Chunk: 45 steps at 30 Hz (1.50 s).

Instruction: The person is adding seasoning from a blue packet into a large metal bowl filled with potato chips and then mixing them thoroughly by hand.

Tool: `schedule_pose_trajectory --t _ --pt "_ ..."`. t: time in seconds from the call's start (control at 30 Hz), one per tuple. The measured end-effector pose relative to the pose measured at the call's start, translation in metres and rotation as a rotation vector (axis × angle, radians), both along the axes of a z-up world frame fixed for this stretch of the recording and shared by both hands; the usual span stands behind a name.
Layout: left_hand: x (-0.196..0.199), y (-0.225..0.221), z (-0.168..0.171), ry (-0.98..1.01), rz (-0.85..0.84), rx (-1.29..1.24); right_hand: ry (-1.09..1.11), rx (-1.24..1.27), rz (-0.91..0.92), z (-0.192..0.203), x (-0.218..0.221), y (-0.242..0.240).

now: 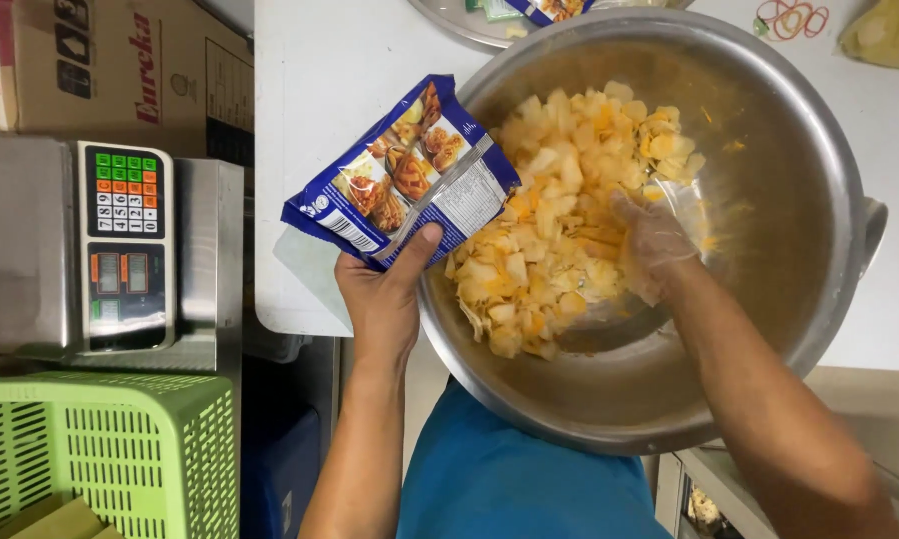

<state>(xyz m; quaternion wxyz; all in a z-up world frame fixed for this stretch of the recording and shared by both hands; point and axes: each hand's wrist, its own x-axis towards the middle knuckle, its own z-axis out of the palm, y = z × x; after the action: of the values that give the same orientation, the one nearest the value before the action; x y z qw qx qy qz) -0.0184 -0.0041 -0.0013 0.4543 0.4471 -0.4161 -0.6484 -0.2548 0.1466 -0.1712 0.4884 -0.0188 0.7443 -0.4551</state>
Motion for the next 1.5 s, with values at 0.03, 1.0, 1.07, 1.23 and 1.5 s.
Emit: schedule_pose_trajectory --t 0.03,1.0,1.07,1.23,1.5 --pt "0.001 0.000 0.001 0.000 0.006 -0.001 0.000 -0.001 0.006 -0.015 -0.003 -0.001" --pt "0.001 0.016 -0.031 -0.014 -0.118 0.048 0.658 0.505 1.031 0.022 0.109 0.042" --pt "0.001 0.020 -0.026 -0.018 -0.156 0.071 0.553 0.317 0.680 0.054 0.103 0.040" --pt "-0.015 0.051 -0.028 -0.219 -0.379 -0.141 -0.245 -0.404 -0.556 0.056 0.098 0.008" --pt "-0.015 0.042 -0.004 -0.218 -0.366 -0.179 -0.383 -0.471 -0.514 0.082 0.089 -0.011"
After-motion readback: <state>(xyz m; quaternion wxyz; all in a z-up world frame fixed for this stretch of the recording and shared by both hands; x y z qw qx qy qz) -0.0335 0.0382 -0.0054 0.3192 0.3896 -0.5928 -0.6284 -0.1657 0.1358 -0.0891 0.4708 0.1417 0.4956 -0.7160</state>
